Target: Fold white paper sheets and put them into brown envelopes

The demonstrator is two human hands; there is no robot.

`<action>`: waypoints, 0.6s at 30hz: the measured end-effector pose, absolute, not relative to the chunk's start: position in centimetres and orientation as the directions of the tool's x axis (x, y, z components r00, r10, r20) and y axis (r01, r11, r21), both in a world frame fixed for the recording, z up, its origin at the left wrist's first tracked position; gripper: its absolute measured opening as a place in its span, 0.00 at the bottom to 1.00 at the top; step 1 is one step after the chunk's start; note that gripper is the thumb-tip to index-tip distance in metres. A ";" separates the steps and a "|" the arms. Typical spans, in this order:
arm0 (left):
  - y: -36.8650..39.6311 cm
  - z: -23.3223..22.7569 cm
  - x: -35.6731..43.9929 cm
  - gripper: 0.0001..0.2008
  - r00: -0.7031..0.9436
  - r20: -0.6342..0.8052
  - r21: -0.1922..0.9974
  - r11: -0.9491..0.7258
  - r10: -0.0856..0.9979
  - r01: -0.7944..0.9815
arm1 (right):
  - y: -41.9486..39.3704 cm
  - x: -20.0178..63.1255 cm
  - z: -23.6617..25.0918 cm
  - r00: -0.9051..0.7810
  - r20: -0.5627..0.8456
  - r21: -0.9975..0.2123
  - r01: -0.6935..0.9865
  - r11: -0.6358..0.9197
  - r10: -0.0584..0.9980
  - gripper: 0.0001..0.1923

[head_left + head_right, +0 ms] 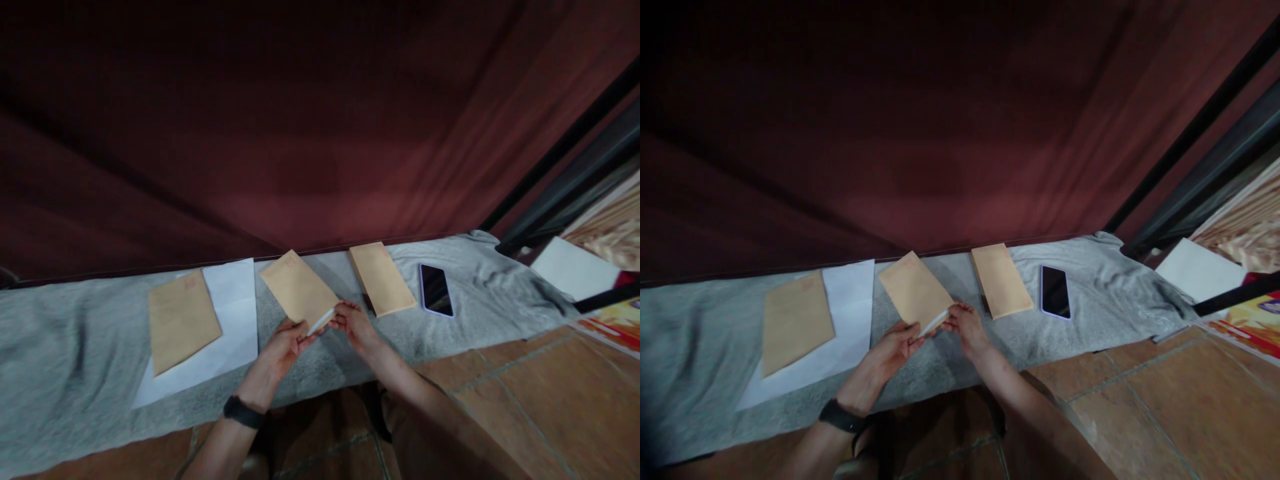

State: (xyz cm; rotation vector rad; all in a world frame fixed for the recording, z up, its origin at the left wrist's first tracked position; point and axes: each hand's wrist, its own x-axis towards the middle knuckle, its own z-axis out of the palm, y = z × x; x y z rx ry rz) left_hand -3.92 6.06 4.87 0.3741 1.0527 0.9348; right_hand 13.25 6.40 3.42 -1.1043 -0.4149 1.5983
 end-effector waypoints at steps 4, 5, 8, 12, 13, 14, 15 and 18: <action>5.7 4.8 -4.1 0.15 0.187 -0.590 0.644 0.598 0.785 -0.476 | 6.6 14.6 3.8 -0.073 -0.435 -0.750 -0.523 -0.406 0.897 0.08; 5.5 4.7 -4.1 0.17 0.198 -0.588 0.642 0.601 0.784 -0.476 | 6.6 14.9 4.0 -0.089 -0.432 -0.756 -0.506 -0.414 0.897 0.08; 5.1 4.3 -4.3 0.21 0.221 -0.561 0.666 0.594 0.798 -0.452 | 6.5 15.4 4.4 -0.079 -0.411 -0.801 -0.445 -0.401 0.908 0.11; 4.8 4.1 -4.7 0.19 0.199 -0.552 0.739 0.586 0.809 -0.332 | 6.4 15.4 4.4 0.013 -0.377 -0.866 -0.358 -0.348 0.926 0.10; 4.7 4.2 -4.7 0.19 0.183 -0.554 0.754 0.583 0.812 -0.303 | 6.5 15.3 4.3 0.020 -0.373 -0.876 -0.338 -0.344 0.928 0.10; 4.7 4.2 -4.8 0.19 0.170 -0.554 0.768 0.579 0.815 -0.275 | 6.5 15.3 4.2 0.017 -0.368 -0.884 -0.317 -0.344 0.930 0.10; 4.7 4.3 -4.9 0.20 0.159 -0.549 0.783 0.571 0.821 -0.247 | 6.5 15.4 4.0 0.005 -0.360 -0.892 -0.295 -0.342 0.933 0.10; 4.8 4.3 -5.1 0.27 0.100 -0.511 0.838 0.521 0.854 -0.165 | 6.6 15.8 3.5 -0.048 -0.331 -0.915 -0.228 -0.333 0.942 0.15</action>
